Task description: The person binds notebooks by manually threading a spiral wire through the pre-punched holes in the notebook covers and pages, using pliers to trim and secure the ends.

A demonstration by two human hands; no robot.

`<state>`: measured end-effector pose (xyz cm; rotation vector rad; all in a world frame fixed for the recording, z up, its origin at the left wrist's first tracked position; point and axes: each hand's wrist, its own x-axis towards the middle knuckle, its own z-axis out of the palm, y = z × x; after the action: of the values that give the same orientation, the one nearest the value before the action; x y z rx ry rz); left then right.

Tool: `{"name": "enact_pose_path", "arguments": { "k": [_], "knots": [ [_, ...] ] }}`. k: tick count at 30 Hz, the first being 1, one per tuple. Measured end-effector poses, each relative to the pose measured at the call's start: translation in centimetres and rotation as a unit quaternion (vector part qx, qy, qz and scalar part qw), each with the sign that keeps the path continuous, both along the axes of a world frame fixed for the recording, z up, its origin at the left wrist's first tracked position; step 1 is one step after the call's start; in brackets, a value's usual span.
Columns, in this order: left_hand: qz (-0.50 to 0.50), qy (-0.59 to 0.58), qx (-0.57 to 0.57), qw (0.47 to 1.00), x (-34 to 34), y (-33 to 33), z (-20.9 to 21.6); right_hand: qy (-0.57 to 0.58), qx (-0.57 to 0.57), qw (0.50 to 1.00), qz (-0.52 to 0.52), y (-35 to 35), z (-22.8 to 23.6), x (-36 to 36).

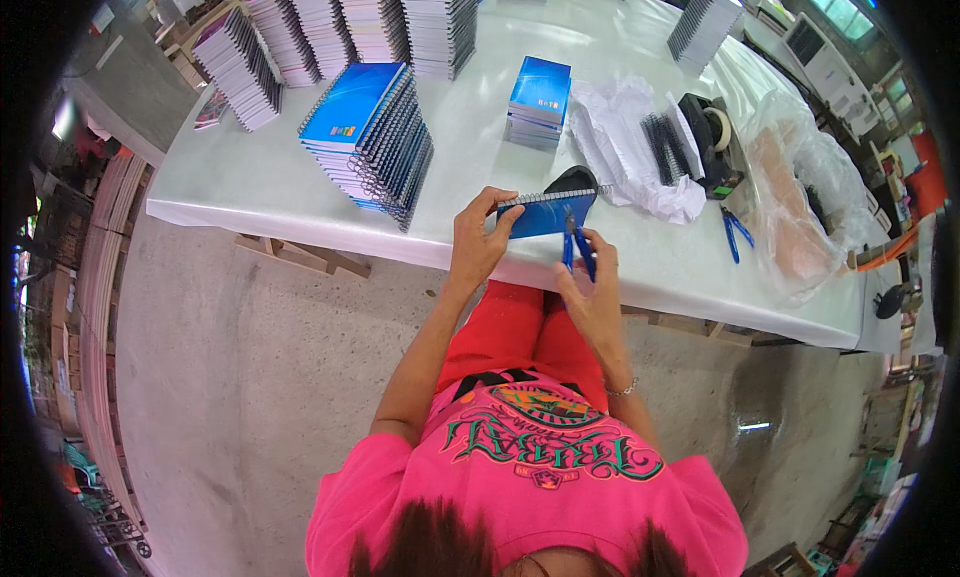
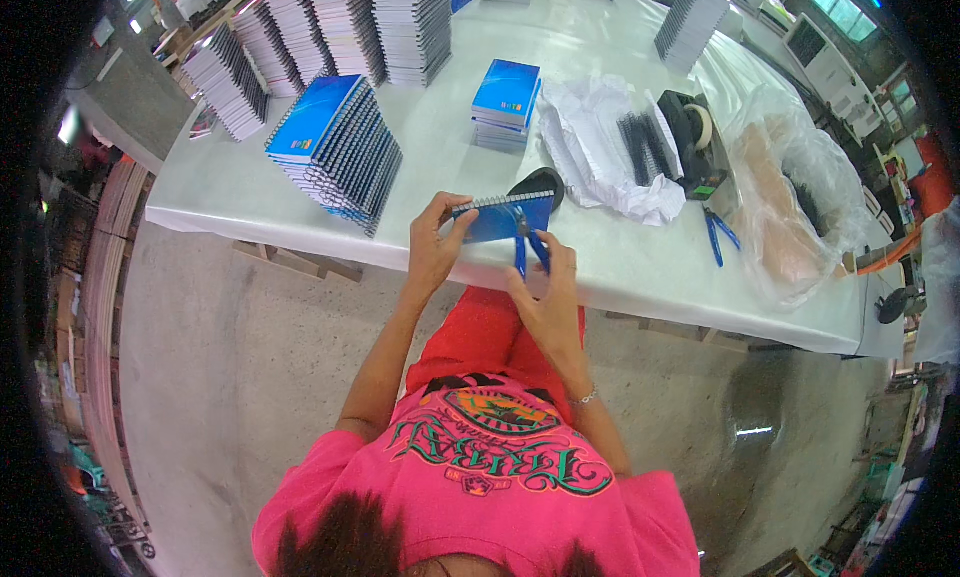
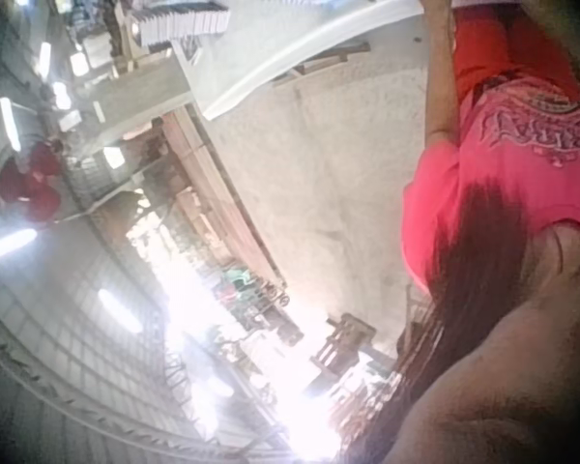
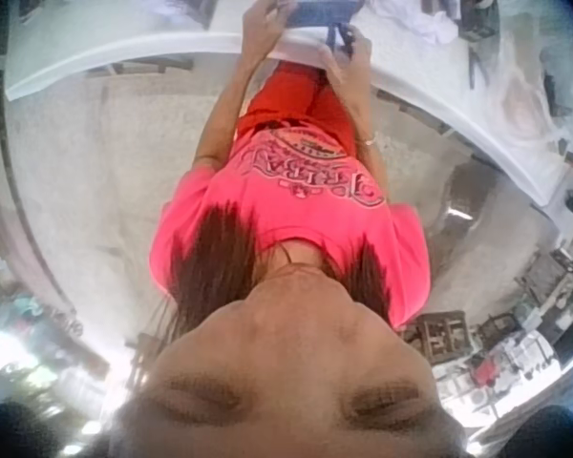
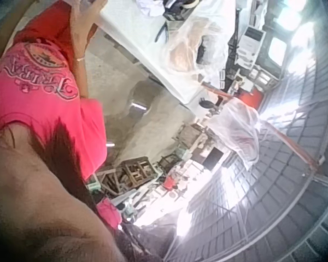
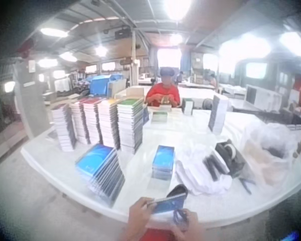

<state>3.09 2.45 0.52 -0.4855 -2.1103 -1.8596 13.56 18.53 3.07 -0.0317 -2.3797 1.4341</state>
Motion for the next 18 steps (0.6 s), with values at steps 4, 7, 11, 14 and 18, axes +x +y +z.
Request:
{"name": "enact_pose_path", "arguments": {
  "k": [4, 7, 11, 14, 18],
  "knots": [
    [-0.022, -0.067, -0.009, 0.997, 0.3, -0.3, 0.8, 0.037, -0.019, 0.999, 0.027, -1.4, -0.8, -1.3],
    [-0.024, -0.086, -0.025, 0.996, 0.6, -0.5, 0.8, 0.042, -0.027, 0.998, 0.024, -1.9, -1.9, -2.2],
    [-0.016, -0.045, 0.016, 0.999, 1.0, -0.1, 0.8, 0.032, 0.008, 0.999, 0.028, -2.1, -2.3, -2.3],
    [-0.012, -0.078, 0.021, 0.997, 1.4, 0.2, 1.2, 0.049, 0.03, 0.998, 0.024, -2.0, -2.0, -1.8],
    [-0.016, -0.092, 0.055, 0.994, 1.5, 0.2, 0.9, 0.066, 0.088, 0.994, 0.027, -2.1, -1.8, -1.1]
  ]
}}
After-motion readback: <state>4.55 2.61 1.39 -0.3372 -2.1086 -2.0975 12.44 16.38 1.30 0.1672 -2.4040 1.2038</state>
